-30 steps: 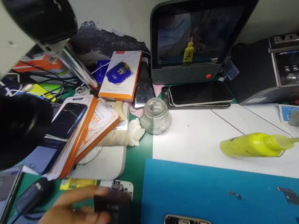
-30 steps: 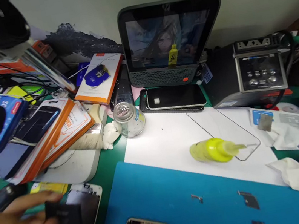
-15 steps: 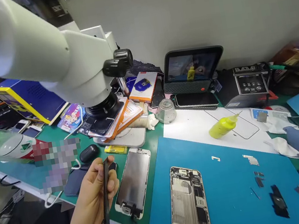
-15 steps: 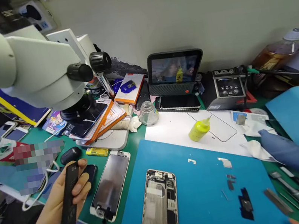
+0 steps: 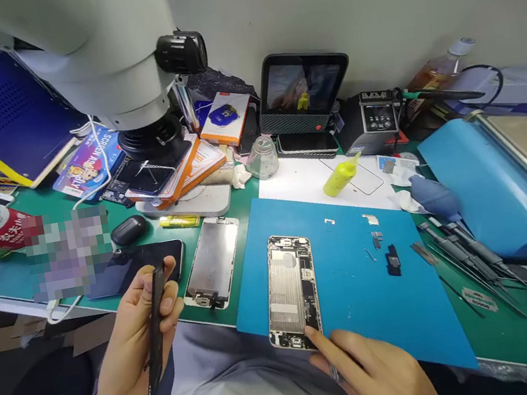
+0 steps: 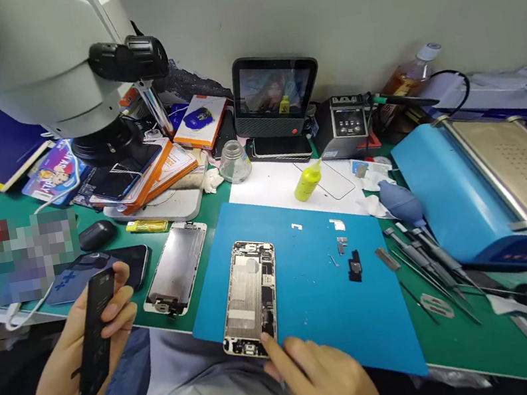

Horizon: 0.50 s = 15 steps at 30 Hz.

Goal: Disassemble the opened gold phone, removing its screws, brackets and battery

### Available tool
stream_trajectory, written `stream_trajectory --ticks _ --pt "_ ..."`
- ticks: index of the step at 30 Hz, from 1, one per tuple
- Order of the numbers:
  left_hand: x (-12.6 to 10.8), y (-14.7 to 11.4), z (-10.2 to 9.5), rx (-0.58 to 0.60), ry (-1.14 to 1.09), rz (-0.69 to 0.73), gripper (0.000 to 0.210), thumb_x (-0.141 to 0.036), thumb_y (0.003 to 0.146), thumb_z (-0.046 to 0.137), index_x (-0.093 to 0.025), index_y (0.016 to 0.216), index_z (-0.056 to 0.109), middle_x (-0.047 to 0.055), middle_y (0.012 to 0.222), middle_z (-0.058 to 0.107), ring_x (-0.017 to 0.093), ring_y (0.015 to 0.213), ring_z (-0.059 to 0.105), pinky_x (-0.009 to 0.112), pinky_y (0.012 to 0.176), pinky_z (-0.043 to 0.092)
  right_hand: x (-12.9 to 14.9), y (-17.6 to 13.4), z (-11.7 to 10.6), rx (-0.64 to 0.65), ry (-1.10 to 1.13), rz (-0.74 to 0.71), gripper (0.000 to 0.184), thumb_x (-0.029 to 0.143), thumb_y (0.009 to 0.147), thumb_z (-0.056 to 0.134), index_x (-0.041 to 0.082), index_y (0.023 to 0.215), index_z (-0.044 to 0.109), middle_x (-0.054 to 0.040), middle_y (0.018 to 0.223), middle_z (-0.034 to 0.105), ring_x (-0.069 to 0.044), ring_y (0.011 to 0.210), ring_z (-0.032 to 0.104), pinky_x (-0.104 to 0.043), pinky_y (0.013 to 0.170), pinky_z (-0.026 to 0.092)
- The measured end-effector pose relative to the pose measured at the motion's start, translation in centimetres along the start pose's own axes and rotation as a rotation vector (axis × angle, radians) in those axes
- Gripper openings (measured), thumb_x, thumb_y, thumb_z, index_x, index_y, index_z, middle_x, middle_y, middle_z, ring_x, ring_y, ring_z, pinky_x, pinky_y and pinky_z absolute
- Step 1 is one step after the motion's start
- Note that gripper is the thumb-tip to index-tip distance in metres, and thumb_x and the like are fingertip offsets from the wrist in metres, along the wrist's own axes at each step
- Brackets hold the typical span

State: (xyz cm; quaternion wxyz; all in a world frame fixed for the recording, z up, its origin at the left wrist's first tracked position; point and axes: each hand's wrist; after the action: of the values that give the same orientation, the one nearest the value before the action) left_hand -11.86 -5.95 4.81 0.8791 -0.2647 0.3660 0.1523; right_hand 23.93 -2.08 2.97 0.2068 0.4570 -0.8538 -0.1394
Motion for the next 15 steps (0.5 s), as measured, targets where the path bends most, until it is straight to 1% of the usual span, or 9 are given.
stream_trajectory --ticks 2,3,5,7,9,12,13,15 --pt "0.0 -0.4 -0.5 0.002 0.008 -0.001 0.016 -0.018 0.104 0.087 -0.014 0.111 0.074 -0.001 0.098 0.075 0.003 0.056 0.056 0.012 0.047 0.05 0.7 0.8 0.4 -0.034 -0.007 -0.019 0.034 0.002 0.113 0.06 0.009 0.141 0.079 -0.0051 0.094 0.08 -0.012 0.07 0.072 -0.028 0.06 0.049" --pt "0.0 -0.4 -0.8 0.001 0.013 0.005 0.014 -0.019 0.105 0.085 -0.014 0.113 0.074 -0.002 0.095 0.074 0.003 0.056 0.055 0.012 0.046 0.049 0.8 1.0 0.4 -0.053 -0.004 -0.025 0.038 -0.003 0.112 0.055 0.009 0.139 0.079 -0.0056 0.095 0.081 -0.012 0.07 0.072 -0.028 0.059 0.049" --pt "0.3 -0.5 -1.4 -0.004 0.021 0.029 0.011 -0.021 0.109 0.082 -0.015 0.115 0.074 -0.002 0.096 0.074 0.003 0.057 0.056 0.012 0.046 0.048 1.0 1.2 0.1 -0.093 0.014 -0.038 0.049 -0.008 0.108 0.051 0.012 0.144 0.078 -0.005 0.096 0.082 -0.012 0.07 0.073 -0.027 0.059 0.05" --pt "0.6 -0.6 -1.9 -0.01 0.031 0.053 0.011 -0.023 0.111 0.08 -0.015 0.116 0.074 -0.001 0.099 0.075 0.003 0.059 0.057 0.012 0.047 0.048 1.0 1.4 -0.4 -0.138 0.036 -0.035 0.053 -0.005 0.109 0.054 0.016 0.153 0.074 -0.0031 0.094 0.082 -0.012 0.07 0.075 -0.025 0.061 0.054" --pt "0.9 -0.8 -2.1 -0.012 0.041 0.064 0.011 -0.024 0.111 0.08 -0.015 0.115 0.074 -0.001 0.098 0.074 0.004 0.059 0.057 0.012 0.046 0.047 1.1 2.0 -1.1 -0.2 0.044 -0.005 0.045 0.002 0.112 0.063 0.019 0.152 0.075 -0.0019 0.093 0.083 -0.012 0.072 0.077 -0.024 0.066 0.059" --pt "1.0 -1.2 -2.0 -0.015 0.045 0.094 0.012 -0.024 0.11 0.081 -0.015 0.113 0.073 -0.001 0.101 0.076 0.003 0.058 0.056 0.011 0.045 0.046 1.2 3.3 -2.0 -0.28 0.037 0.072 0.027 0.009 0.11 0.076 0.019 0.134 0.081 -0.0022 0.096 0.084 -0.011 0.077 0.081 -0.02 0.073 0.063" --pt "0.9 -1.4 -1.9 -0.016 0.046 0.102 0.014 -0.024 0.109 0.083 -0.015 0.112 0.073 0.0 0.104 0.077 0.003 0.058 0.057 0.011 0.045 0.046 1.2 3.8 -2.2 -0.294 0.038 0.094 0.023 0.009 0.11 0.077 0.02 0.13 0.081 -0.0026 0.098 0.084 -0.011 0.079 0.081 -0.019 0.073 0.063" --pt "0.6 -1.7 -1.9 -0.017 0.052 0.106 0.022 -0.026 0.102 0.091 -0.015 0.11 0.073 0.001 0.108 0.079 0.002 0.057 0.057 0.01 0.045 0.048 1.3 4.6 -2.4 -0.314 0.046 0.124 0.021 0.008 0.111 0.076 0.021 0.127 0.08 -0.0032 0.101 0.085 -0.011 0.082 0.082 -0.019 0.072 0.062"
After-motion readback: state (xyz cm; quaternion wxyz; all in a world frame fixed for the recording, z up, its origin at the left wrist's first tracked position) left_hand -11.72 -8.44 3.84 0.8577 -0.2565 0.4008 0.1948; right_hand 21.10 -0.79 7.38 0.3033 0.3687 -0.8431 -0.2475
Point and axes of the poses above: each hand's wrist, its own y-axis towards the middle knuckle, its own z-axis out of the palm, x = y × z
